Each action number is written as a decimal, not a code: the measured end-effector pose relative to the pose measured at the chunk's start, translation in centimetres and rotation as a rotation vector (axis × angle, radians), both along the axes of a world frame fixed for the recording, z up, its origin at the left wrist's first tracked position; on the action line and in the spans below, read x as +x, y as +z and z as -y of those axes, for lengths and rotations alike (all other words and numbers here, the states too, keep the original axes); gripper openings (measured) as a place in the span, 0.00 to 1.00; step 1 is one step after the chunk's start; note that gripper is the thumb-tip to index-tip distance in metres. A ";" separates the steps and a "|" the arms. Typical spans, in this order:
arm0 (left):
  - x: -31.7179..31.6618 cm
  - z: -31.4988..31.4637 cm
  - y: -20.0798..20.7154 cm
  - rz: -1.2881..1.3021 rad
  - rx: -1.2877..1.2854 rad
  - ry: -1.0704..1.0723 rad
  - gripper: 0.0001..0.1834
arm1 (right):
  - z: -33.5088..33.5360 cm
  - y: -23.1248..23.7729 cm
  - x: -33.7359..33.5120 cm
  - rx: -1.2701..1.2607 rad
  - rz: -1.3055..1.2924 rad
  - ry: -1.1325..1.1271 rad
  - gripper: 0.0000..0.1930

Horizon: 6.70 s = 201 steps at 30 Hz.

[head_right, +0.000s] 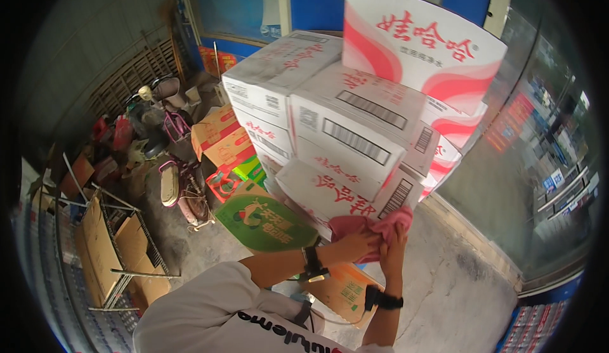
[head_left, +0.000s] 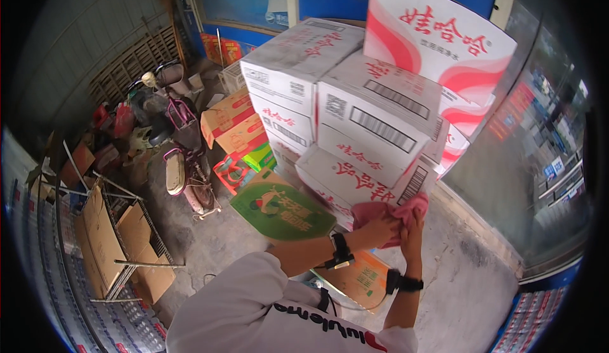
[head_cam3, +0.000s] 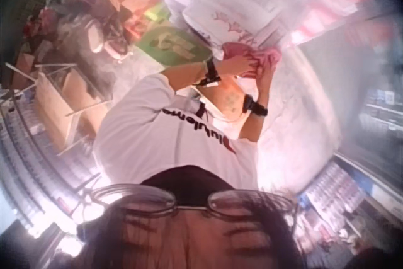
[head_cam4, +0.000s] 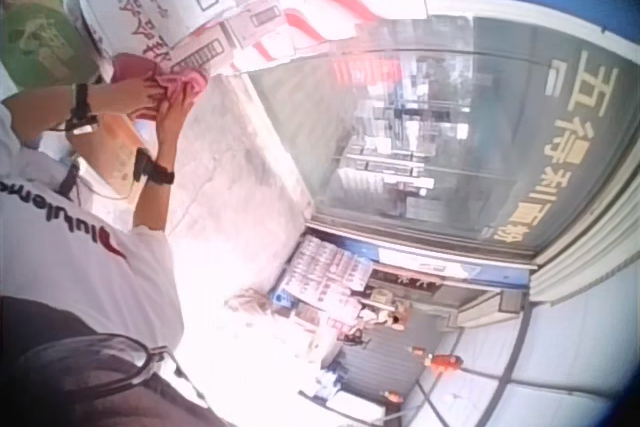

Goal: The person is wiping down stacks of water bottles and boxes of bottled water with a pink cloth in a storage room or convenience store area.

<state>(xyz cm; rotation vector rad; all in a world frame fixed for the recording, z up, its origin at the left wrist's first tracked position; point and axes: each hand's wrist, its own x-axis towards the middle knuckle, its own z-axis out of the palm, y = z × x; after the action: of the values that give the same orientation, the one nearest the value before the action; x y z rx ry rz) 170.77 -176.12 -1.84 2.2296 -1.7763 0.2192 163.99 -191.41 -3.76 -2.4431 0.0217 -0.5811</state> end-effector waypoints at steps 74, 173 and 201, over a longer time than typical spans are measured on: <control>-10.5 -9.6 -12.6 -1.149 -0.173 0.349 0.17 | -8.5 -6.5 -8.4 0.458 -0.196 0.318 0.21; -2.9 24.2 -5.6 -0.412 -2.315 1.553 0.15 | 18.6 -1.4 12.4 1.295 -0.720 0.530 0.16; -7.2 20.8 -3.7 -0.616 -2.396 1.184 0.12 | 15.2 -2.0 10.1 1.260 -1.008 0.659 0.07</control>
<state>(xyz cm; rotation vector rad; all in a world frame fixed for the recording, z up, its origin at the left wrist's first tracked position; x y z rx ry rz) 163.57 -196.88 -5.54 0.6661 0.6467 0.9280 174.12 -206.60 -5.81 -1.1352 -0.0073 0.7851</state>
